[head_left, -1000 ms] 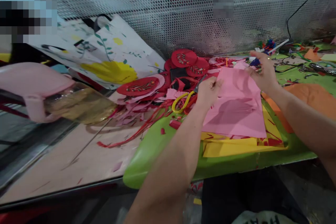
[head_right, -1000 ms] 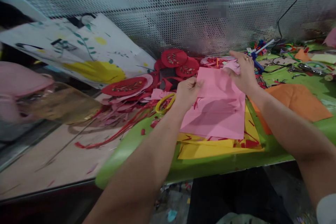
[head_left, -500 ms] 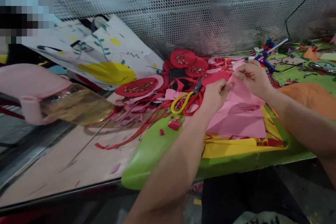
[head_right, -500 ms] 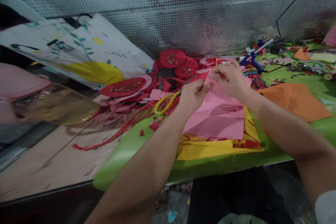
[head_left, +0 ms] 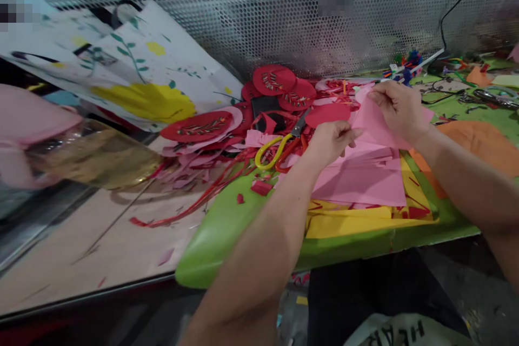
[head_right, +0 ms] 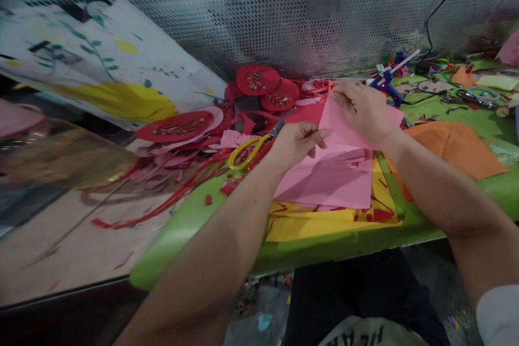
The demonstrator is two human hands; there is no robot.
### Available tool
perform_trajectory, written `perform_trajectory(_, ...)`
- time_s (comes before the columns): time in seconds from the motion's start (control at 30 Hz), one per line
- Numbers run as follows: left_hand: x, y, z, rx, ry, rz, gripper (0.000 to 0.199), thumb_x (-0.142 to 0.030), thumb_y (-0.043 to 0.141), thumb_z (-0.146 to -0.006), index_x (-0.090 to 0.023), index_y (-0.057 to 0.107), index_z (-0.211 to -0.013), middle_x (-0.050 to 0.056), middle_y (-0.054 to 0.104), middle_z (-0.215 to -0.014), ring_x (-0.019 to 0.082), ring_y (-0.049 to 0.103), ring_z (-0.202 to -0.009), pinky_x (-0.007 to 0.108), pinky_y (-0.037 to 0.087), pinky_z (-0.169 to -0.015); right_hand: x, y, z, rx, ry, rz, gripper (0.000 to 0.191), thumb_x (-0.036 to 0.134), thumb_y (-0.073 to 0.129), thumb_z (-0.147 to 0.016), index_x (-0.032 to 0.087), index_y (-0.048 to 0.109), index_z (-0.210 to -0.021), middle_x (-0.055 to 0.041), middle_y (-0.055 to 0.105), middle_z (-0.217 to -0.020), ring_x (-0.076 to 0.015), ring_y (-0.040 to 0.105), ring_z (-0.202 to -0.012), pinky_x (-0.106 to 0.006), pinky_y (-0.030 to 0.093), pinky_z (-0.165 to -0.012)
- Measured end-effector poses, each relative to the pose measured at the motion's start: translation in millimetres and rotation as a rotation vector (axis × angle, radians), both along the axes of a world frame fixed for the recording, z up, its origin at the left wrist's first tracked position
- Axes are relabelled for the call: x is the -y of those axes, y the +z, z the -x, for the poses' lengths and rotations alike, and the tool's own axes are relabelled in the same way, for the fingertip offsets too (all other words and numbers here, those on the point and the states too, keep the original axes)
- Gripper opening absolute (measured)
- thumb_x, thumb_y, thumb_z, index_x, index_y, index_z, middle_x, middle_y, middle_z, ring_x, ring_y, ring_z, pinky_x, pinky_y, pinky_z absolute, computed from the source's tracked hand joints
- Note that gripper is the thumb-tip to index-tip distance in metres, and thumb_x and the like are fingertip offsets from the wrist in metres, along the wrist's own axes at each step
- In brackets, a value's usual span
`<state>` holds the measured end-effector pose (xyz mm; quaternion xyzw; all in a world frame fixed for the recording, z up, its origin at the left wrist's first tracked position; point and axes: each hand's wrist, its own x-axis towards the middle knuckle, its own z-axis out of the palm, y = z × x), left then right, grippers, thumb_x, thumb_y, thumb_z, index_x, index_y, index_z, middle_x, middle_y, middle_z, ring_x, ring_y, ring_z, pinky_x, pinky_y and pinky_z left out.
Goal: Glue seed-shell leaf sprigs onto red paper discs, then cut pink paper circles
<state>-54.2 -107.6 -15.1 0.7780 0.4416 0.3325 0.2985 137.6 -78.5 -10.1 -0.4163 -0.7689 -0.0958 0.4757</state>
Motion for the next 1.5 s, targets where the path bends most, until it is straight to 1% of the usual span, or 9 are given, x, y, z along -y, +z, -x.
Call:
perform_trajectory(0.2,-1.8,-4.7,-3.5,0.015,0.046,-0.036,0.05,-0.056,0.058,-0.083,-0.017,0.055,-0.053,-0.002,0.051,-0.039,0.008,0.047,-0.036,0.019,0.034,-0.042,-1.5,-0.9,-0.3,0.049,-0.033,-0.024,0.041,0.048,0.034,-0.098,0.022,0.066,-0.096,-0.0047,0.067,-0.082,-0.0172,0.061,-0.078,-0.03,0.042,-0.069)
perform_trajectory(0.37,1.6,-2.7,-4.3,0.022,0.017,-0.039,0.051,-0.057,0.056,-0.084,-0.018,0.047,-0.052,-0.003,0.053,-0.043,0.006,0.045,-0.035,0.019,0.033,-0.04,-4.8,0.0,-2.4,0.083,-0.074,-0.016,0.049,0.054,0.029,-0.098,0.023,0.066,-0.096,-0.0052,0.068,-0.084,-0.0179,0.062,-0.079,-0.03,0.043,-0.069)
perform_trajectory(0.6,0.3,-3.4,-3.2,0.057,-0.058,-0.008,0.048,-0.057,0.059,-0.081,-0.018,0.048,-0.056,-0.001,0.057,-0.049,0.006,0.049,-0.037,0.018,0.035,-0.04,-5.9,0.7,-5.8,0.051,-0.067,-0.01,0.044,0.052,0.034,-0.098,0.022,0.065,-0.094,-0.0065,0.068,-0.086,-0.0198,0.062,-0.08,-0.032,0.042,-0.07)
perform_trajectory(0.8,-0.9,-3.7,-2.9,0.116,0.03,0.015,0.029,-0.037,0.064,-0.08,-0.017,0.054,-0.063,-0.002,0.06,-0.055,0.006,0.051,-0.039,0.018,0.037,-0.042,-6.7,4.4,-14.5,-0.012,-0.059,0.024,0.037,0.051,0.038,-0.096,0.026,0.063,-0.09,-0.0054,0.068,-0.082,-0.0208,0.062,-0.083,-0.033,0.043,-0.069)
perform_trajectory(0.93,1.1,-0.8,-4.8,0.153,0.028,0.055,0.024,-0.023,0.061,-0.081,-0.016,0.052,-0.06,-0.003,0.057,-0.051,0.005,0.048,-0.037,0.017,0.035,-0.04,-4.9,5.4,-14.0,-0.007,-0.071,0.031,0.037,0.052,0.038,-0.096,0.026,0.063,-0.089,-0.0061,0.068,-0.082,-0.0222,0.062,-0.084,-0.034,0.044,-0.069)
perform_trajectory(1.2,1.1,0.0,-4.0,0.192,0.011,0.127,0.021,-0.016,0.06,-0.08,-0.016,0.051,-0.061,-0.003,0.057,-0.051,0.004,0.049,-0.036,0.015,0.036,-0.039,-3.8,6.0,-11.8,0.03,-0.085,-0.012,0.036,0.048,0.039,-0.096,0.024,0.065,-0.092,-0.0063,0.069,-0.085,-0.0207,0.062,-0.08,-0.034,0.042,-0.07)
perform_trajectory(1.3,1.7,-0.2,-3.4,0.133,-0.054,0.139,0.023,-0.026,0.066,-0.079,-0.015,0.055,-0.062,-0.002,0.061,-0.054,0.005,0.049,-0.036,0.016,0.036,-0.039,-2.6,5.3,-10.2,0.062,-0.09,-0.038,0.04,0.048,0.037,-0.097,0.022,0.066,-0.091,-0.0062,0.069,-0.083,-0.019,0.061,-0.076,-0.033,0.041,-0.067)
perform_trajectory(1.37,2.8,0.7,-3.8,0.048,-0.074,0.146,0.026,-0.031,0.066,-0.08,-0.014,0.058,-0.061,-0.003,0.058,-0.048,0.005,0.048,-0.035,0.016,0.034,-0.038,-1.0,4.1,-7.8,0.074,-0.066,-0.047,0.04,0.05,0.037,-0.097,0.023,0.065,-0.09,-0.0056,0.069,-0.081,-0.0178,0.061,-0.075,-0.032,0.04,-0.067)
perform_trajectory(1.5,4.2,3.3,-5.0,-0.067,-0.038,0.171,0.03,-0.024,0.059,-0.085,-0.014,0.061,-0.056,-0.004,0.049,-0.036,0.006,0.045,-0.032,0.016,0.033,-0.038,2.1,2.8,-2.2,0.099,-0.016,-0.005,0.038,0.055,0.038,-0.095,0.027,0.064,-0.091,-0.005,0.069,-0.082,-0.0181,0.061,-0.076,-0.032,0.043,-0.07)
